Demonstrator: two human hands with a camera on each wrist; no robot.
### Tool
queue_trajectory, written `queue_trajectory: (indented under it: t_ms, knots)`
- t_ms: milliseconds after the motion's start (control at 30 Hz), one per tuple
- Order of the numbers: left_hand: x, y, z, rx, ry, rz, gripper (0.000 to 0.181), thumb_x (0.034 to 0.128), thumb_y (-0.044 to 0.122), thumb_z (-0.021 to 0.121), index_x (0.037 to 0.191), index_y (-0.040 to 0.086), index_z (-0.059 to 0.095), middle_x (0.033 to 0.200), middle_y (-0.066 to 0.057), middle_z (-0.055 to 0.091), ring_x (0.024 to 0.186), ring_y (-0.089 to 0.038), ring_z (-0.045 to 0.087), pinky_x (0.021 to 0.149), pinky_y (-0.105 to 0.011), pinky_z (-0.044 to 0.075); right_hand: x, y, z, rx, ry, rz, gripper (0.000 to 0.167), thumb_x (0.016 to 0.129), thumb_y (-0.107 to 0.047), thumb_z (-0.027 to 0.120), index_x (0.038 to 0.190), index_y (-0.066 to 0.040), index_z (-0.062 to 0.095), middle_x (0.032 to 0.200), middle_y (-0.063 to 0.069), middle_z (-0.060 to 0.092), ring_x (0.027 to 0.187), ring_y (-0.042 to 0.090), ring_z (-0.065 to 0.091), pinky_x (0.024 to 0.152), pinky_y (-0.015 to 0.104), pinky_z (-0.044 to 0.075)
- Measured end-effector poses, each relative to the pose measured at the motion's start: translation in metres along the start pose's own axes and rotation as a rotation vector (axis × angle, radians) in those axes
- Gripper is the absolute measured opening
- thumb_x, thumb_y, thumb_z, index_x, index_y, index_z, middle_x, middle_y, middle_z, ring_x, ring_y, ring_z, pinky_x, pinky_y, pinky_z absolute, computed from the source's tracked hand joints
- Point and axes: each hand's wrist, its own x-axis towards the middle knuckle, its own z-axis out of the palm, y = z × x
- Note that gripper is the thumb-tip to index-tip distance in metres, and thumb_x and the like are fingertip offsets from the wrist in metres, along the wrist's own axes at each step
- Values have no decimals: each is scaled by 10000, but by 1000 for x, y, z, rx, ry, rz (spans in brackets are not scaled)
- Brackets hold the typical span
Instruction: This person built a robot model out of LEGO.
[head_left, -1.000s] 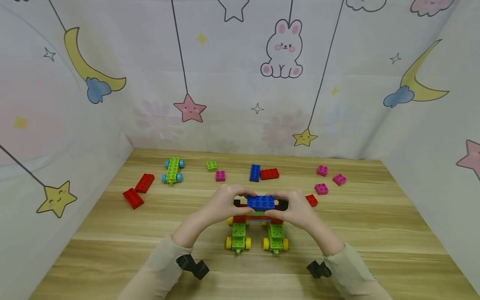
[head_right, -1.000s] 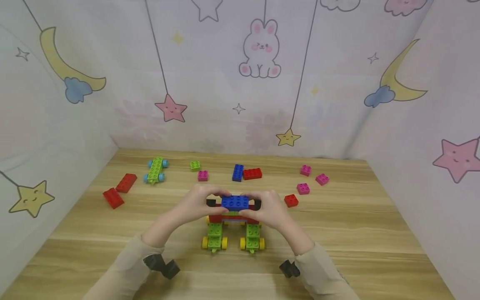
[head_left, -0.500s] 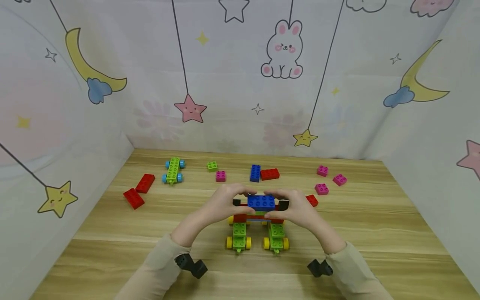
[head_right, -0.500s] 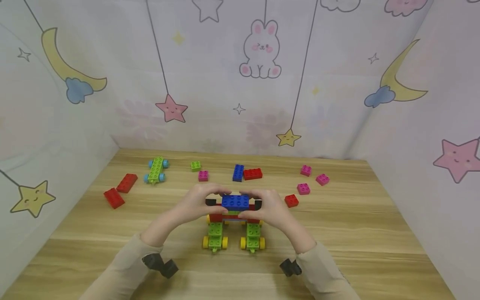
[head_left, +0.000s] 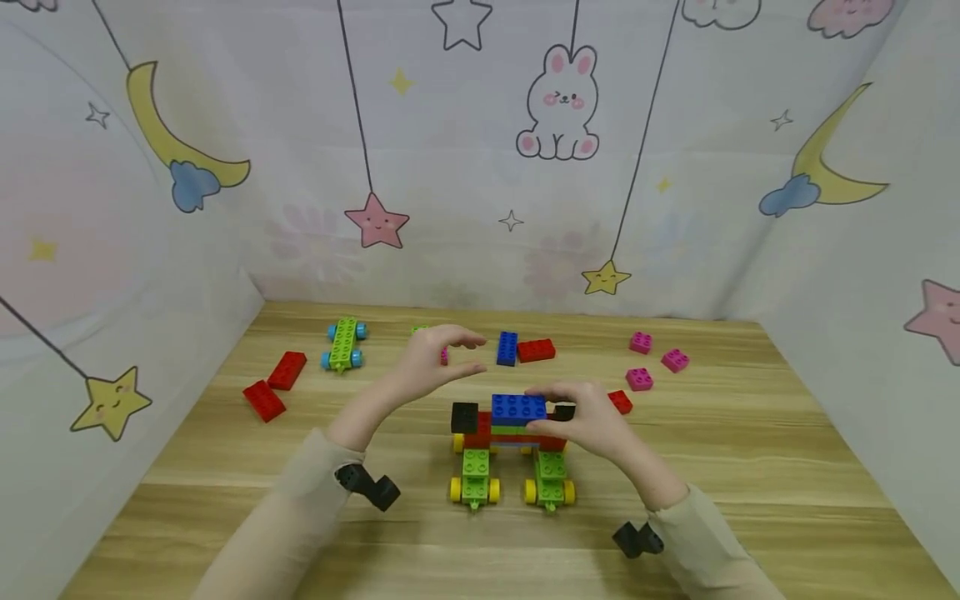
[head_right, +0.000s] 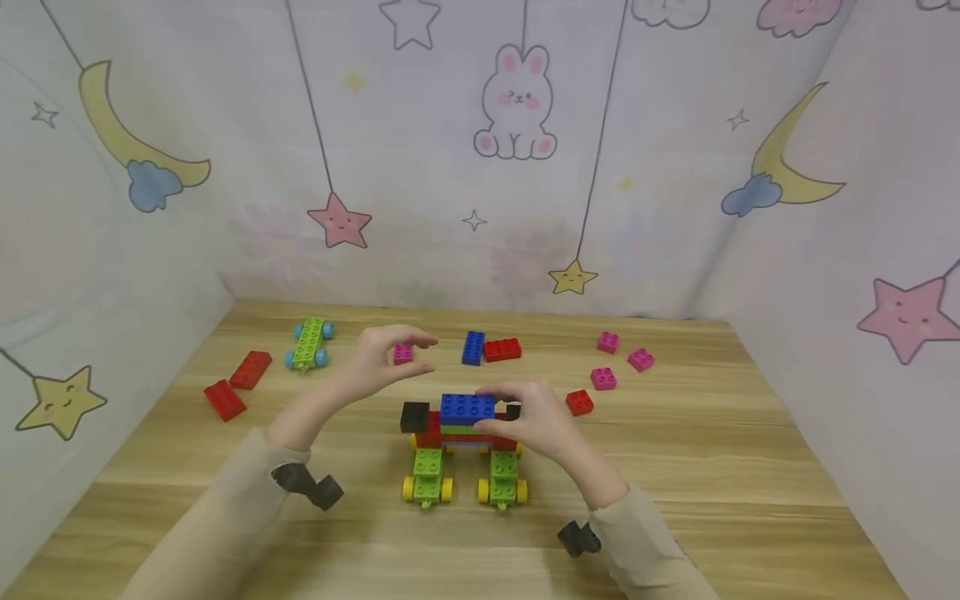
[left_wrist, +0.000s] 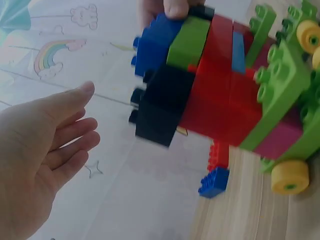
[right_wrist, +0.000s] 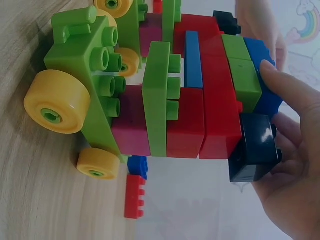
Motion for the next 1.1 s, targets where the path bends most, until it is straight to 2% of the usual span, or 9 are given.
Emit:
queue_trajectory:
  t_ms: [200, 367, 533, 767, 1100]
  knots:
    - [9, -22, 0, 19, -50, -69, 457, 835, 196, 777, 1224, -6, 649, 1210, -167, 679, 1134, -333, 621, 973, -482, 506, -1, 0, 2, 16, 0, 25, 391, 845, -225, 776, 1184, -46, 699, 1183, 153, 698, 1081, 326, 669, 917, 465, 548]
    - [19, -41, 11, 50, -128, -124, 592, 826, 243, 788, 1328, 11, 579, 1316, -167, 618, 1227, -333, 568, 1032, -477, 467, -3, -2, 1, 32, 6, 37, 389, 846, -220, 774, 1179, -34, 697, 1172, 162, 700, 1066, 327, 675, 905, 463, 552]
    - [28, -55, 20, 72, -210, -182, 706, 825, 286, 789, 1416, 34, 493, 1419, -167, 532, 1320, -337, 489, 1087, -488, 416, -3, -3, 1, 34, 1, 41, 386, 848, -227, 773, 1175, -37, 698, 1161, 153, 706, 1058, 313, 678, 901, 458, 554]
    - [42, -73, 33, 85, -278, -205, 738, 835, 253, 787, 1451, 33, 444, 1472, -169, 476, 1372, -336, 433, 1130, -487, 366, -1, -2, 2, 28, 6, 44, 385, 839, -230, 782, 1165, -42, 703, 1149, 148, 711, 1046, 309, 686, 893, 450, 559]
    - [55, -87, 55, 72, -340, -298, 789, 860, 256, 764, 1496, 22, 359, 1533, -177, 387, 1417, -341, 366, 1160, -487, 319, -1, -1, 2, 17, 5, 42, 387, 841, -248, 780, 1157, -39, 706, 1153, 156, 709, 1060, 325, 682, 898, 466, 554]
